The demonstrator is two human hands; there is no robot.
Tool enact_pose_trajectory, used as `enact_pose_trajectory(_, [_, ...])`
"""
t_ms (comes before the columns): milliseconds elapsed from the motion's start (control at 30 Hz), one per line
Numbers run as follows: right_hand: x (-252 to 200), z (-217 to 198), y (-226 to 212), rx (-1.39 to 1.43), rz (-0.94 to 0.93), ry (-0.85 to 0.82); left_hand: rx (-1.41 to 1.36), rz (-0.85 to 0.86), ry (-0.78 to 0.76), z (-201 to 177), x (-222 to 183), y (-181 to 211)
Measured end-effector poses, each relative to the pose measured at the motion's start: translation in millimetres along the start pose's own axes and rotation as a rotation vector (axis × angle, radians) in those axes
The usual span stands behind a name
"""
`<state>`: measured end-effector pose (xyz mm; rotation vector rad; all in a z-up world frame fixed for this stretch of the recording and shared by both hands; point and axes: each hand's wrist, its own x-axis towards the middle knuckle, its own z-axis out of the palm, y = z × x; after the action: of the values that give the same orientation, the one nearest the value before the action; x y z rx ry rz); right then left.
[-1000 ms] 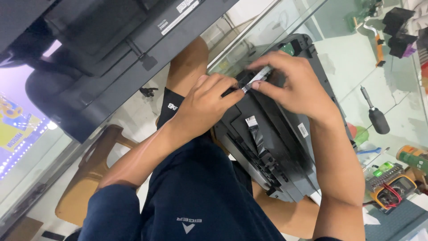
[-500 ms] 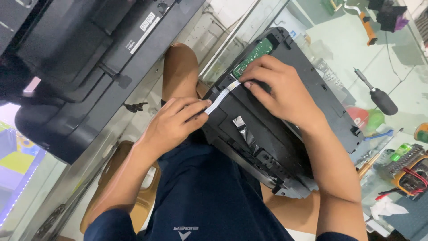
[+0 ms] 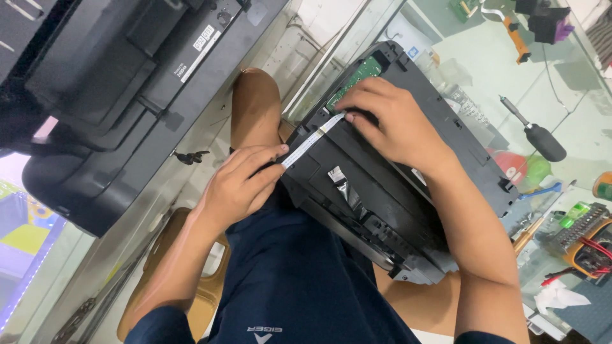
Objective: Cleaning a printer component and then assembling and securing the scanner lid assembly to the main printer body using screws.
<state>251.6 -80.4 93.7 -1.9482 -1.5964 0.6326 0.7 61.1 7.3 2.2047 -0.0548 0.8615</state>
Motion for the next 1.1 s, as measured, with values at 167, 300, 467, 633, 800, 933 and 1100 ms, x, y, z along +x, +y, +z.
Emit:
enact_pose_trajectory(167, [1, 6, 15, -0.078, -0.025, -0.03, -0.017, -0.032, 0.049, 9, 5, 0])
enact_pose_trajectory(300, [1, 8, 15, -0.13, -0.012, -0.059, 0.037, -0.1, 0.082, 18, 19, 12])
enact_pose_trajectory(467, [2, 8, 13, -0.088, -0.128, -0.098, 0.23, -0.166, 0.114, 41, 25, 15])
enact_pose_trajectory(633, [2, 6, 30, 0.07, -0.12, -0.049, 0.331, -0.152, 0.116, 47, 35, 19])
enact_pose_trajectory(800, [-2, 4, 19, 0.086, -0.003, 0.017, 0.295, -0.199, 0.137, 48, 42, 23])
enact_pose_trajectory(933, [-1, 9, 14, 0.09, -0.104, 0.002, 0.273, -0.207, 0.112, 48, 44, 23])
enact_pose_trajectory(1100, [-7, 15, 43, 0.156, -0.052, 0.22, 0.185, -0.281, 0.117, 41, 45, 19])
